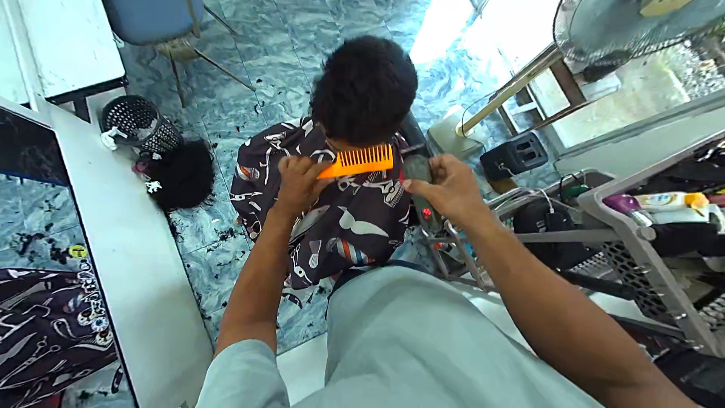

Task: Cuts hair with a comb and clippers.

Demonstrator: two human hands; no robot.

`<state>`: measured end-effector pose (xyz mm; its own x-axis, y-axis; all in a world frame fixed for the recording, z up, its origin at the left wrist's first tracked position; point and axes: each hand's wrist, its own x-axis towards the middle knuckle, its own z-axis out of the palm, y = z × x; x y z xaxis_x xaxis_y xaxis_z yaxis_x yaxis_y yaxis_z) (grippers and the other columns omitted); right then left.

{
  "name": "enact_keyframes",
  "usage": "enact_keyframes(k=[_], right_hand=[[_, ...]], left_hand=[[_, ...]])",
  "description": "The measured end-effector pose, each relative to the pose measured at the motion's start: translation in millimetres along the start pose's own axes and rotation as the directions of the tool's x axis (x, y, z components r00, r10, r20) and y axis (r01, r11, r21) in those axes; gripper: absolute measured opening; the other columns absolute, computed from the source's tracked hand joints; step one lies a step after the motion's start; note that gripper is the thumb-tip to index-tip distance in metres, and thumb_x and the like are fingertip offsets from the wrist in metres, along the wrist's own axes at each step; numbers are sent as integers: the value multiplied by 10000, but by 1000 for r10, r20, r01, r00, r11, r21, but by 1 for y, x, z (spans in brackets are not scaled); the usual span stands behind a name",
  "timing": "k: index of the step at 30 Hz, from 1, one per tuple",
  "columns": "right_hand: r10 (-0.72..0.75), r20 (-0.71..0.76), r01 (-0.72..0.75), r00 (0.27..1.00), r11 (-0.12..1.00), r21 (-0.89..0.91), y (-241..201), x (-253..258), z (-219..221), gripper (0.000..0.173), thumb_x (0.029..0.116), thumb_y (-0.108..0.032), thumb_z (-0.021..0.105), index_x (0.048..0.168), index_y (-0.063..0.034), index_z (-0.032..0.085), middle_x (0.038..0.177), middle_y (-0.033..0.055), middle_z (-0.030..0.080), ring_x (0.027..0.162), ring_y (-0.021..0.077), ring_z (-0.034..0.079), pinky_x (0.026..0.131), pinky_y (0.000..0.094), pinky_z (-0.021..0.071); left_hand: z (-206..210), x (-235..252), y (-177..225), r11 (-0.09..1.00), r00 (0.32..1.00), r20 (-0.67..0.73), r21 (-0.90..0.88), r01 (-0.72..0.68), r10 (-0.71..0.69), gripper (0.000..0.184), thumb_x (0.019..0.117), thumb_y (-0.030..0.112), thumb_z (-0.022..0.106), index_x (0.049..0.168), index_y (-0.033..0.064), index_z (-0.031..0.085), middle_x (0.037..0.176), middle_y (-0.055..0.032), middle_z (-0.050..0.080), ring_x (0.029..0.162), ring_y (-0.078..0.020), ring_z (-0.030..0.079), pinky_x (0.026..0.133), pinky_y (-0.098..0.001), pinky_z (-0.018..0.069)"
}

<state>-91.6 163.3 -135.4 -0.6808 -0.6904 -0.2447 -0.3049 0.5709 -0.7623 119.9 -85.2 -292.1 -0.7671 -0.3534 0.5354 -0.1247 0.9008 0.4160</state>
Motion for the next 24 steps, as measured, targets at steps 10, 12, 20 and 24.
enact_keyframes(k=[10, 12, 20, 24], right_hand=[[-76, 99, 107, 992, 929, -355, -47, 22, 33, 596, 768, -470, 841, 1166, -90, 612, 955, 104, 684, 822, 267, 686, 702, 523, 564], [-74, 78, 97, 994, 929, -357, -51, 22, 35, 589, 766, -472, 839, 1156, -96, 610, 943, 98, 682, 814, 263, 683, 692, 514, 560], [-145, 91, 166, 985, 935, -313, -68, 19, 47, 555, 756, -457, 850, 1114, -108, 610, 890, 66, 668, 771, 218, 669, 664, 463, 558], [-121, 100, 146, 988, 943, -300, -72, 18, 49, 547, 759, -466, 855, 1085, -101, 612, 858, 61, 656, 736, 212, 656, 641, 451, 550]], left_hand=[[-21, 28, -12, 984, 959, -284, 175, 21, 30, 296, 1019, 432, 620, 1207, 231, 732, 966, -121, 675, 986, -325, 614, 1043, -594, 341], [-23, 31, -11, 978, 943, -327, 208, 14, 56, 287, 1021, 437, 619, 1198, 241, 729, 943, -114, 657, 979, -315, 605, 1044, -582, 335], [-22, 31, -9, 963, 919, -380, 269, 1, 105, 256, 1012, 424, 639, 1192, 262, 723, 917, -91, 628, 968, -292, 591, 1056, -562, 318], [-22, 31, -8, 959, 920, -376, 285, 1, 111, 266, 1017, 430, 627, 1206, 266, 719, 927, -97, 629, 969, -297, 597, 1057, -580, 317]])
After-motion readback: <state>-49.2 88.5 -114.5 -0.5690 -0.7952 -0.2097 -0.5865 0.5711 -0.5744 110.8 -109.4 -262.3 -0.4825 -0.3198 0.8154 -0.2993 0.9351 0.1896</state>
